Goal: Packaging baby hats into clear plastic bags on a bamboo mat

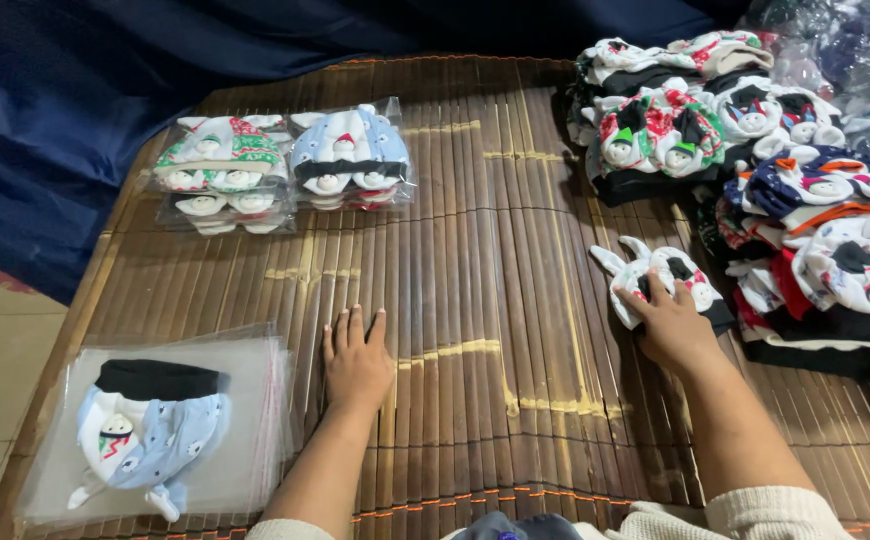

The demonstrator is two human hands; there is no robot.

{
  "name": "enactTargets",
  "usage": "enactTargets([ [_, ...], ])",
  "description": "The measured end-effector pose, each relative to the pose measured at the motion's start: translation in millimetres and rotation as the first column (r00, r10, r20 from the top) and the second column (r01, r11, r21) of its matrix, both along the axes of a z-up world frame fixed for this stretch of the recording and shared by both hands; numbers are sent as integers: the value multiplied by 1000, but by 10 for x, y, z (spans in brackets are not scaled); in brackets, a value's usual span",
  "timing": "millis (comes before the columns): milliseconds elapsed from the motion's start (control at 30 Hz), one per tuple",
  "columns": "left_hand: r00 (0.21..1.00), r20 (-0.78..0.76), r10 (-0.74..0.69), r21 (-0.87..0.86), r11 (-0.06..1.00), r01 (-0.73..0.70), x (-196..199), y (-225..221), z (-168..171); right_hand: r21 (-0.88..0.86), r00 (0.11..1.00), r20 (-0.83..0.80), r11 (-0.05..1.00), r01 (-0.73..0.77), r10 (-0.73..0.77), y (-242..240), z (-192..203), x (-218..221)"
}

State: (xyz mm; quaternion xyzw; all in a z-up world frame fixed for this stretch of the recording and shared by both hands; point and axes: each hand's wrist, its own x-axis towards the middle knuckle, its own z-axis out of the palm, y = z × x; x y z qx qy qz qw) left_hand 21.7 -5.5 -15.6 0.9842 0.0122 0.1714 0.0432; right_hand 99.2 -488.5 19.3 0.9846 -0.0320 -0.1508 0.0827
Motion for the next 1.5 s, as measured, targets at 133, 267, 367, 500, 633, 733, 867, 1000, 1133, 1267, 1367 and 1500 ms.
enactTargets([
  [133,1000,15,4,10,1000,-4,20,14,-76,46,999,31,999,-8,7,232,150,-138],
  [267,999,32,-7,0,1000,7,19,16,-70,143,996,78,988,-60,49,695,412,-251],
  [367,1000,22,-8,-17,1000,9,0,5,-37,246,993,92,964,-98,77,1198,770,-455],
  [500,1000,17,-9,-28,1000,10,-7,0,-11,320,983,73,930,-182,168,1861,1082,-705],
  [633,1000,15,-10,-24,1000,11,-8,11,-19,309,965,42,915,-261,261,2311,948,-921],
  [733,1000,28,0,-1,1000,0,-11,18,-31,223,917,27,892,-394,399,2509,903,-1144],
  [867,995,101,-16,-32,999,19,-43,40,-42,156,819,264,816,-557,509,2418,676,-1270],
  [1000,956,285,-74,-48,995,91,-16,135,-189,77,522,696,671,-737,493,2074,701,-1196],
  [1133,897,408,-173,43,985,170,-31,-8,-110,30,488,724,684,-728,488,1737,722,-1112],
  [1267,873,333,-356,-141,897,420,-111,-562,7,197,654,555,682,-704,514,1557,446,-1049],
  [1367,803,290,-522,-253,767,590,-277,-1072,251,246,635,585,635,-732,505,1511,307,-1033],
  [1500,826,231,-514,-135,824,550,-379,-1374,216,237,607,625,622,-747,491,1511,308,-1038],
])
